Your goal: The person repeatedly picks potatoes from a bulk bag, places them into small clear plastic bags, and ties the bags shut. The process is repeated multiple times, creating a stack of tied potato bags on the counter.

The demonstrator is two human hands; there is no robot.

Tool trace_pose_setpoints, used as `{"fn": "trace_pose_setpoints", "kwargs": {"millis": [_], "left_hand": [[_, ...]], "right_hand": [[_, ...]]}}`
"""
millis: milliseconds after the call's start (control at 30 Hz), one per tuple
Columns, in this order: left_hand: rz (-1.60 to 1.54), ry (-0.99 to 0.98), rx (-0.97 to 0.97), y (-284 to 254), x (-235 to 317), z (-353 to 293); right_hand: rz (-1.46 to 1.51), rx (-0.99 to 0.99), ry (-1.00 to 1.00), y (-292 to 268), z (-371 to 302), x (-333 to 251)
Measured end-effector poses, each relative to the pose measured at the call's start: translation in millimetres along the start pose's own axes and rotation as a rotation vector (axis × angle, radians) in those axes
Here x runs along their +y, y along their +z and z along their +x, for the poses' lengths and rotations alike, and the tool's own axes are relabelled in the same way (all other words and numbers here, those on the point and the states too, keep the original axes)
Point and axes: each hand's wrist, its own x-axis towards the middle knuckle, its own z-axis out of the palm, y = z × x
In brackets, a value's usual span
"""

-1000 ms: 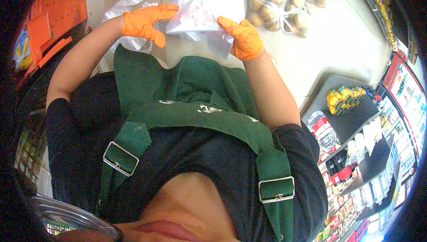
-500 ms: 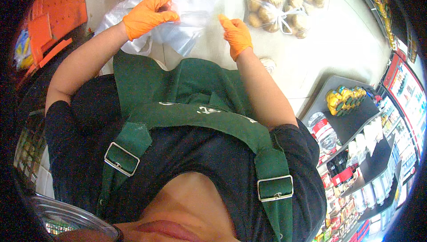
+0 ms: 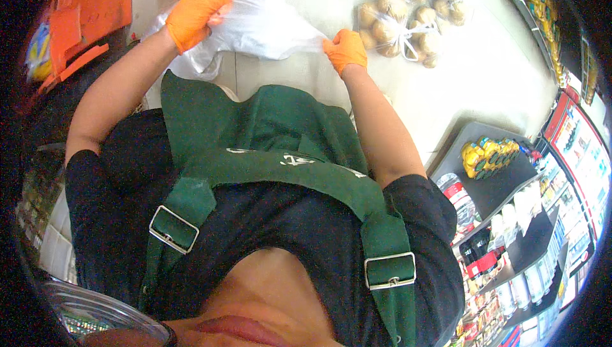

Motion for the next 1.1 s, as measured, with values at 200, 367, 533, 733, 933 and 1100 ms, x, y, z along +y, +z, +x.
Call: {"fn": "trace_pose_setpoints", "kwargs": {"millis": [200, 367, 533, 733, 933, 1100], "left_hand": [[0.504, 0.163, -0.149, 38, -2, -10], [1.555, -0.096, -0.119, -6, -4, -6], [1.610, -0.216, -0.106, -29, -32, -20], [1.608, -0.332, -0.363, -17, -32, -25], [1.572, -0.329, -0.392, -11, -33, -28], [1.510, -0.342, -0.397, -9, -34, -33]], "right_hand": [[0.361, 0.168, -0.809, -10, -11, -78], [-0.339, -0.094, -0.408, -66, 23, -51], [-0.441, -0.526, -0.421, -107, 4, -26], [0.509, -0.333, -0.626, -188, 58, -134], [-0.795, 0.084, -0.261, -149, 170, -197], [-0.748, 0.014, -0.153, -149, 194, -204]]}}
